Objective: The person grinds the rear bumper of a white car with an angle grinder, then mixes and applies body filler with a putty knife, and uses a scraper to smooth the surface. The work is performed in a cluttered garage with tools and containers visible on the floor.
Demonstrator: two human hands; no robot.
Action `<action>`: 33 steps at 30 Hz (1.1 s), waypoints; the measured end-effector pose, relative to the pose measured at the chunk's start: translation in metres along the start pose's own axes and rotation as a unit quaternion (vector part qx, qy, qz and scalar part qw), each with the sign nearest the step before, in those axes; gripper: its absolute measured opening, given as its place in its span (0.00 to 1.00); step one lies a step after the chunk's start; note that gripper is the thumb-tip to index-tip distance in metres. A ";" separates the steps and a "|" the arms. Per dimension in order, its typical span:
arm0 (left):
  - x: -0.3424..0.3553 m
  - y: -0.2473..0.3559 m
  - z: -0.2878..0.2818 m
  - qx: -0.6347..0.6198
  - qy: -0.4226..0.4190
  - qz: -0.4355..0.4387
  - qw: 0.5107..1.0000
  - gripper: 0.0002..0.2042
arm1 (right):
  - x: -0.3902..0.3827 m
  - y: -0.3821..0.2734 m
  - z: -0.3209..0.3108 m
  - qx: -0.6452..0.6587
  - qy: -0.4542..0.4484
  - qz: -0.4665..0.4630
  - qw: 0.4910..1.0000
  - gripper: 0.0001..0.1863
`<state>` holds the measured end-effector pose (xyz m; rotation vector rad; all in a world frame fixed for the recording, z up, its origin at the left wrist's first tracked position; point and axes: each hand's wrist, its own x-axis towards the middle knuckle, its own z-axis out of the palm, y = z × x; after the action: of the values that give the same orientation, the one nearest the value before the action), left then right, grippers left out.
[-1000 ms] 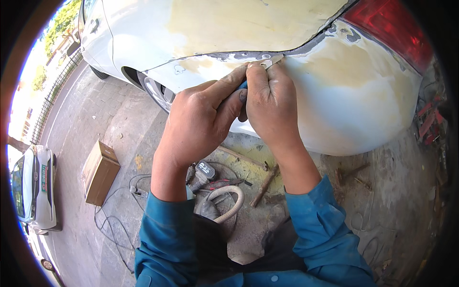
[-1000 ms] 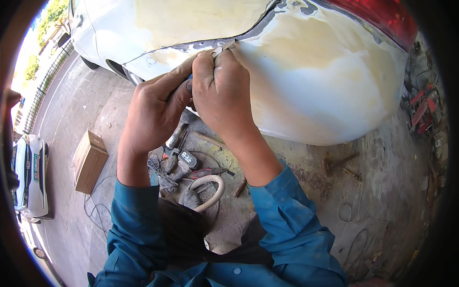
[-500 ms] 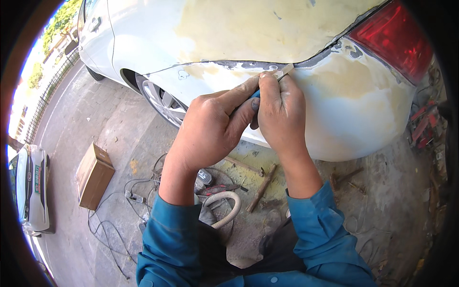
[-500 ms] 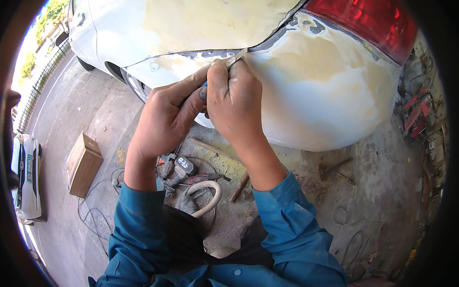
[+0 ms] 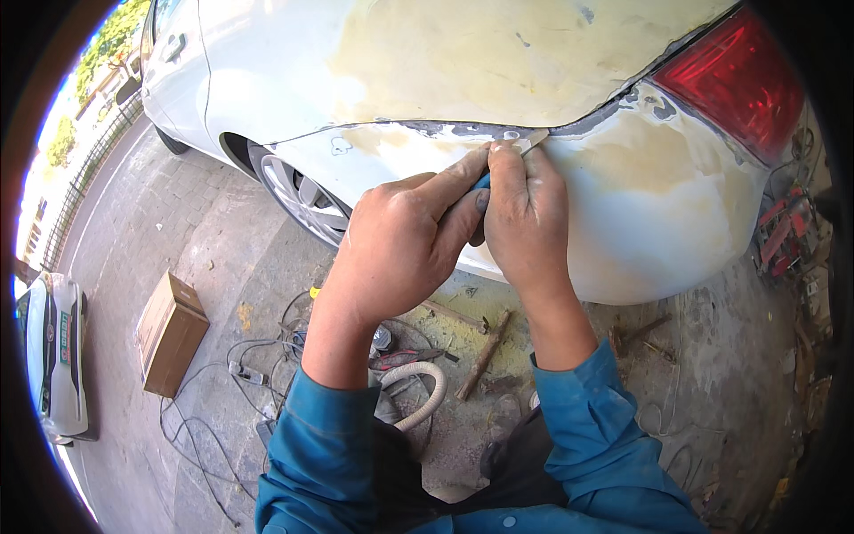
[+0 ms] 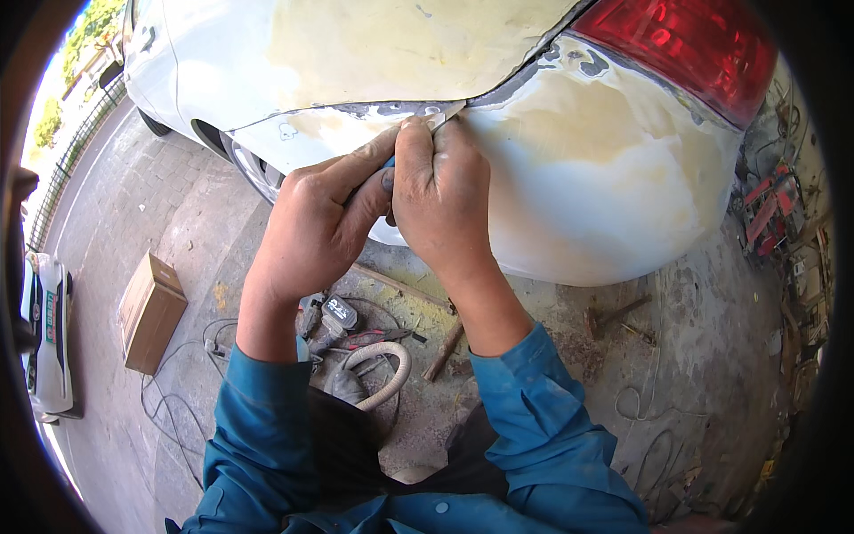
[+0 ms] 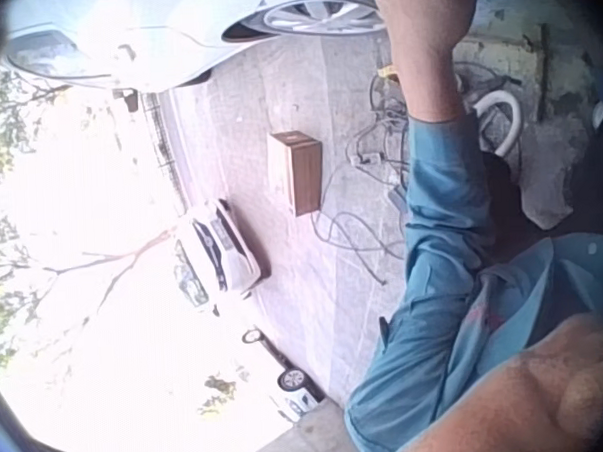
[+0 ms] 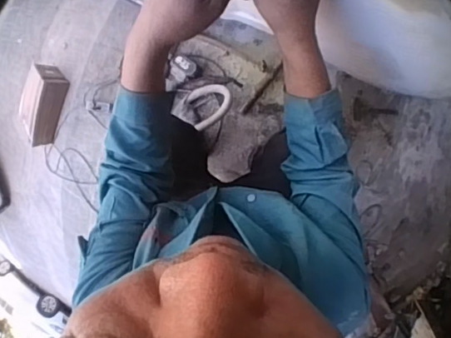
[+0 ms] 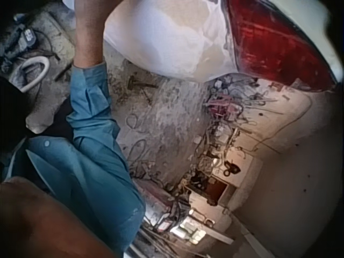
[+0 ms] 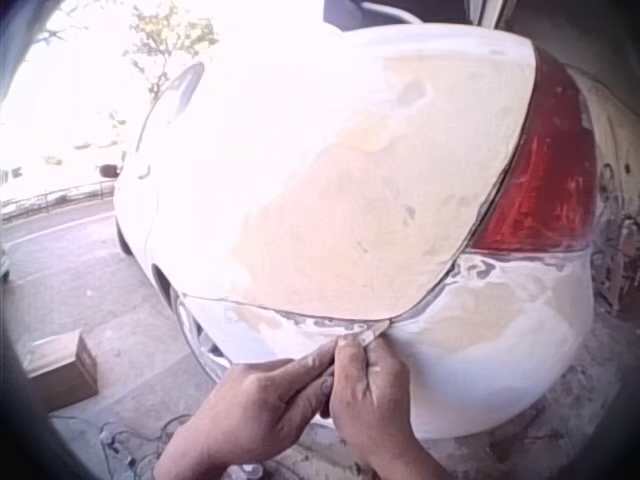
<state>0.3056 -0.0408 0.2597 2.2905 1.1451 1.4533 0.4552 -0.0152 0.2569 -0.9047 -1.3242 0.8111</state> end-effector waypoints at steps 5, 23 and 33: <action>0.001 0.017 -0.007 0.131 -0.007 -0.028 0.991 0.19 | 0.002 -0.007 0.005 0.037 -0.012 0.044 0.998 0.21; -0.028 0.063 0.005 0.281 0.058 -0.079 0.955 0.23 | -0.005 -0.011 -0.005 0.037 -0.122 0.063 0.990 0.27; -0.009 0.008 0.019 -0.191 0.174 -0.202 0.945 0.14 | -0.002 0.014 -0.044 -0.111 -0.097 -0.129 0.981 0.17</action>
<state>0.3231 -0.0478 0.2485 1.4759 1.1981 1.7574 0.4990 -0.0149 0.2425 -0.8186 -1.6894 0.5682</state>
